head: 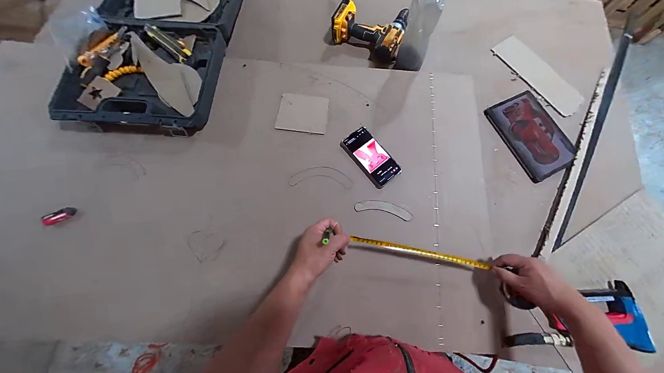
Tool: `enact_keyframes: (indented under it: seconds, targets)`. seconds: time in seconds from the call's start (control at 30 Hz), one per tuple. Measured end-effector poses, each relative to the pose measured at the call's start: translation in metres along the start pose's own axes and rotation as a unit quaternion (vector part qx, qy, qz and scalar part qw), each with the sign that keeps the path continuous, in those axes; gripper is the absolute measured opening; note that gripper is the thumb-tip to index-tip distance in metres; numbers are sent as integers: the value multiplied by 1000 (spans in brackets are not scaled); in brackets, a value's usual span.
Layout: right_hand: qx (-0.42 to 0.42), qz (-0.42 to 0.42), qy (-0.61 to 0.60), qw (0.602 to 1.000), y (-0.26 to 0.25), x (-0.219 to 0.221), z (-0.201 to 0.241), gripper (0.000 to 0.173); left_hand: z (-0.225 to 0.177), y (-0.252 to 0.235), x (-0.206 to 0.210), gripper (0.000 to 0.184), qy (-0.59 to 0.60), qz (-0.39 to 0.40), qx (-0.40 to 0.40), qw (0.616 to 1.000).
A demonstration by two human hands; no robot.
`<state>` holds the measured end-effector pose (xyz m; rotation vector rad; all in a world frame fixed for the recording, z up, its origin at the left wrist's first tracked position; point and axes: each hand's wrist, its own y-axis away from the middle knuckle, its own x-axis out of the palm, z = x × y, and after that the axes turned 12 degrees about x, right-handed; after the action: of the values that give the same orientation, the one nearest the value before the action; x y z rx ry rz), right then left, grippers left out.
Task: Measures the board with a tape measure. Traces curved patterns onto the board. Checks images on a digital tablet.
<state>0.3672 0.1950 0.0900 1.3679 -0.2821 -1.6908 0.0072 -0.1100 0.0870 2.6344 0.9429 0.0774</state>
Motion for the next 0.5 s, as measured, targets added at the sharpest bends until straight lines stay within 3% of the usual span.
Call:
enact_keyframes:
  seconds: [0.17,0.27,0.43,0.5]
  targets:
    - [4,-84,50,995,-42,-23,-27,23,-3,-22,55,18,-104,-59,-82,989]
    - [7,-66,77,995,-64,-32,-30,26,-2,-31,70,18,-191,-129,-62,971]
    - [-10,-36,95,995,-80,-40,-29,28,12,-34,73,25,-340,-148,-5,929]
    - [-11,-27,106,994,-82,-46,-26,28,24,-31,72,32,-397,-164,86,899]
